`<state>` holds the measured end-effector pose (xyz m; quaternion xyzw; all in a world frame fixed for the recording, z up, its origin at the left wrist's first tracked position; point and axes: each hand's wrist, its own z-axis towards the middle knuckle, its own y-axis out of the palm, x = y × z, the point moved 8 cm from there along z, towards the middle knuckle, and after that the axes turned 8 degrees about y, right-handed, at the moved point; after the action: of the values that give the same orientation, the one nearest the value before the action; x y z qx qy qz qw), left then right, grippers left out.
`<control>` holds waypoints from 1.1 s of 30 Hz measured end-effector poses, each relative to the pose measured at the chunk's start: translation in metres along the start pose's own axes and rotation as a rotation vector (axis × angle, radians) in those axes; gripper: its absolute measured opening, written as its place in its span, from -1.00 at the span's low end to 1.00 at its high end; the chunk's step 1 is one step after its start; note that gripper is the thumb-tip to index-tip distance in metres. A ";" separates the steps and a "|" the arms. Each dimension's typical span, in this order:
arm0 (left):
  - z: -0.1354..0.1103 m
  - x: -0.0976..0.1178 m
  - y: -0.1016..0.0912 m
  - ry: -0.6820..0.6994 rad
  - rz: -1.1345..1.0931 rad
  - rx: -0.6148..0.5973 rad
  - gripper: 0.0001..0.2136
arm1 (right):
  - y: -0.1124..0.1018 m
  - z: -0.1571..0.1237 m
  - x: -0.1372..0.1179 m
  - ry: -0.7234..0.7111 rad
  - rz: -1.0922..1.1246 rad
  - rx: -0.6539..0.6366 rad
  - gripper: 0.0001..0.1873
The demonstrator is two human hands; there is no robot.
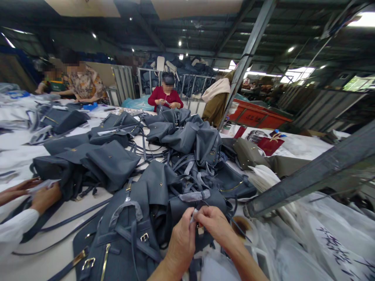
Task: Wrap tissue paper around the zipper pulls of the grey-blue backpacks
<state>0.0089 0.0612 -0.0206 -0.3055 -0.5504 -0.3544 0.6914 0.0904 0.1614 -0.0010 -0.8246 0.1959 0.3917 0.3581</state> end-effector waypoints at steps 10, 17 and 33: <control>0.009 0.005 -0.001 -0.185 0.012 -0.109 -0.83 | -0.006 -0.014 0.023 0.166 0.243 -0.136 -0.63; 0.001 -0.018 0.020 -0.503 -0.413 -0.177 -0.72 | 0.003 -0.011 0.029 0.100 0.327 -0.047 -0.75; -0.013 -0.014 0.016 -0.382 -0.352 -0.082 -0.77 | 0.020 -0.019 0.032 0.134 0.722 -0.120 -0.67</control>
<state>0.0274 0.0619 -0.0371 -0.2942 -0.7010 -0.4272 0.4895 0.1077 0.1325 -0.0266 -0.7457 0.4739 0.4488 0.1342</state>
